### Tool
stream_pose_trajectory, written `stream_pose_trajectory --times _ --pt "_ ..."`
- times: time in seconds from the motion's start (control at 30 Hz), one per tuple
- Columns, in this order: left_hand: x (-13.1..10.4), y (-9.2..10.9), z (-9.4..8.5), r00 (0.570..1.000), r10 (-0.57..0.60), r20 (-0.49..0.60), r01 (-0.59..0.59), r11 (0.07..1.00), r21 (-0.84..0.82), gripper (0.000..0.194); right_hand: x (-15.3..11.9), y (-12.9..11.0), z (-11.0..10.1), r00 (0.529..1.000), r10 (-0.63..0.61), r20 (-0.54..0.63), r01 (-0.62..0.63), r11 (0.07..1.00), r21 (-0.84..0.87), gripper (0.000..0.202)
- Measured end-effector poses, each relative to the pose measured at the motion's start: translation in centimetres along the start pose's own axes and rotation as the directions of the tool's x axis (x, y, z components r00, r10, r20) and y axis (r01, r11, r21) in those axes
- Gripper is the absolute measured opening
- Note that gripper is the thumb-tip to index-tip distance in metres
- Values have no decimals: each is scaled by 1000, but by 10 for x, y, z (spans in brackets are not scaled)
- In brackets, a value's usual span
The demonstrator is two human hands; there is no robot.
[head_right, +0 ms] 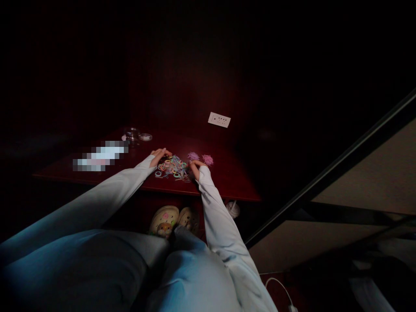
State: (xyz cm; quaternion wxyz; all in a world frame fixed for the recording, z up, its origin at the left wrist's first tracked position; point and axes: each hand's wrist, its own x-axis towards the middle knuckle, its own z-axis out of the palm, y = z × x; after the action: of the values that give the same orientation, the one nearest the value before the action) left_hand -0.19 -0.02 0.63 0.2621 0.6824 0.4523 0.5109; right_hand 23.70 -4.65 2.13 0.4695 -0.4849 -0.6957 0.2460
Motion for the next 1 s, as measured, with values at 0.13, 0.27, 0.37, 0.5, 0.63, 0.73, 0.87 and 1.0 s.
stream_pose_trajectory --times 0.13,0.27,0.37,0.5,0.63,0.73,0.87,1.0 --pt "-1 3 -1 998 61 4 -62 994 96 16 -10 -22 14 948 -271 167 314 884 -346 28" --pt "0 3 -3 995 97 16 -98 990 101 10 -16 -40 31 893 -280 352 422 794 -439 24" --pt "1 4 -6 993 107 42 -111 988 110 13 -15 -40 36 906 -258 337 399 789 -467 20" --pt "1 6 -6 992 110 53 -116 987 110 14 -9 -31 36 939 -213 271 326 803 -499 16" --pt "0 7 -5 993 109 54 -114 989 92 15 -5 -26 36 940 -220 260 326 804 -497 17" --pt "-1 6 -1 994 105 26 -107 990 90 15 -3 -26 38 952 -206 229 296 813 -502 19" --pt "0 1 4 993 122 -8 -120 988 98 13 -2 -29 45 948 -216 236 308 816 -489 20" --pt "2 -3 6 992 128 -5 -127 986 107 12 -2 -31 48 944 -218 248 316 817 -483 20"
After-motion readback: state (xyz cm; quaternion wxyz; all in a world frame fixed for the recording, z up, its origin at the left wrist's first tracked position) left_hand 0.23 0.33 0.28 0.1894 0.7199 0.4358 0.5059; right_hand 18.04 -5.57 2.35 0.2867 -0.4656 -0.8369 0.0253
